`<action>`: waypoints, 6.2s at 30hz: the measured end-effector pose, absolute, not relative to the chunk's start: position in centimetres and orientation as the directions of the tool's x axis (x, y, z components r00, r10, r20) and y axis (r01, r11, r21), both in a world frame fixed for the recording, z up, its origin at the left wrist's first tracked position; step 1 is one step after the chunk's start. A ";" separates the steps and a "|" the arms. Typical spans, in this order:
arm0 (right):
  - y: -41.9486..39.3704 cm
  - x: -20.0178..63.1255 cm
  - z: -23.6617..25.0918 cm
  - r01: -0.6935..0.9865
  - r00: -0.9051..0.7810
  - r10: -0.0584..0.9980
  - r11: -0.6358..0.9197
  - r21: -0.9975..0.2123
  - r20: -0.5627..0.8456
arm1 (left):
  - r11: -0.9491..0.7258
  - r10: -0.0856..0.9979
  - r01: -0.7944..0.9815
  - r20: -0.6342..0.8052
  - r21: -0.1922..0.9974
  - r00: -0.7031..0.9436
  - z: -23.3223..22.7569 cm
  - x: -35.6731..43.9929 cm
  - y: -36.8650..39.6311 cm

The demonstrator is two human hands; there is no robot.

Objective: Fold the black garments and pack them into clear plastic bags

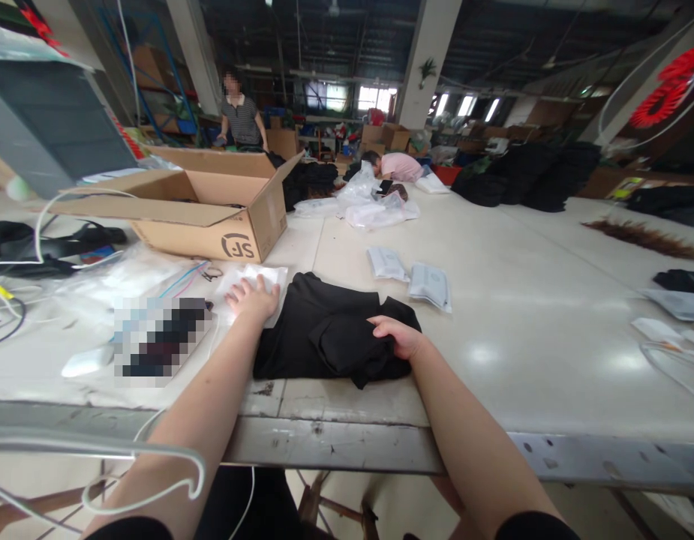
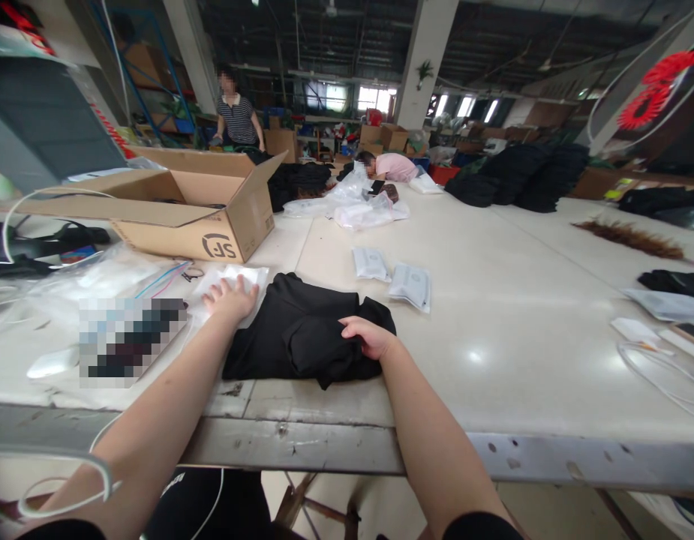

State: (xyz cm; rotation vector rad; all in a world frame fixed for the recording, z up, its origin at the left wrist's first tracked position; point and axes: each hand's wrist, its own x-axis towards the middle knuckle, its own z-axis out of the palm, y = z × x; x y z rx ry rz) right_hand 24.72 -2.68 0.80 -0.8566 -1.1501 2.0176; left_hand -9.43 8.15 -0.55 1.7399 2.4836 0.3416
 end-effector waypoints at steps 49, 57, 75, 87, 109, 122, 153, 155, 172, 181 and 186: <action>-3.1 24.3 1.6 -0.221 -0.527 0.817 -0.397 -0.891 -0.234 | 0.357 0.926 0.903 0.033 0.239 -0.375 1.0 -10.1 6.5; -3.1 24.3 1.6 -0.219 -0.528 0.817 -0.393 -0.893 -0.231 | 0.300 0.923 0.901 0.143 0.314 -0.357 1.0 -10.6 8.6; -3.1 24.3 1.6 -0.214 -0.536 0.814 -0.387 -0.897 -0.224 | 0.305 0.946 0.914 0.030 0.266 -0.324 -0.5 -12.3 9.8; -2.9 24.1 1.3 -0.213 -0.525 0.825 -0.365 -0.907 -0.209 | 0.409 0.895 0.873 0.071 0.265 -0.441 0.8 -9.9 7.4; -2.8 24.3 1.6 -0.367 -0.400 0.897 -0.347 -0.863 -0.191 | 0.210 0.912 0.902 0.257 0.377 -0.320 2.3 -9.5 5.3; -3.8 20.0 3.7 -0.620 -0.058 0.978 0.124 -0.775 0.202 | 0.556 0.778 -0.275 -0.375 0.785 0.503 6.2 0.6 -3.5; -2.5 21.5 2.9 -0.160 0.284 0.958 0.019 -0.987 -0.027 | 0.296 0.954 -0.524 -0.272 0.799 0.125 5.9 -1.8 -1.1; -3.2 21.1 3.3 0.134 0.311 0.924 0.189 -0.973 0.222 | 0.340 0.937 -0.530 -0.328 0.777 0.121 5.6 -1.9 -0.7; -3.7 19.6 3.2 -0.035 0.259 0.919 0.318 -0.947 0.299 | 0.163 0.983 -0.346 -0.121 0.924 0.139 4.0 -0.8 -0.6; -0.6 30.3 2.6 0.009 0.878 0.474 0.130 -0.991 0.070 | 0.014 0.970 0.127 0.018 0.992 -0.241 2.4 -4.6 4.3; -0.4 30.8 2.3 0.339 0.659 0.699 0.055 -0.939 0.279 | -0.045 0.949 0.735 0.258 0.677 -0.180 1.0 -5.4 5.2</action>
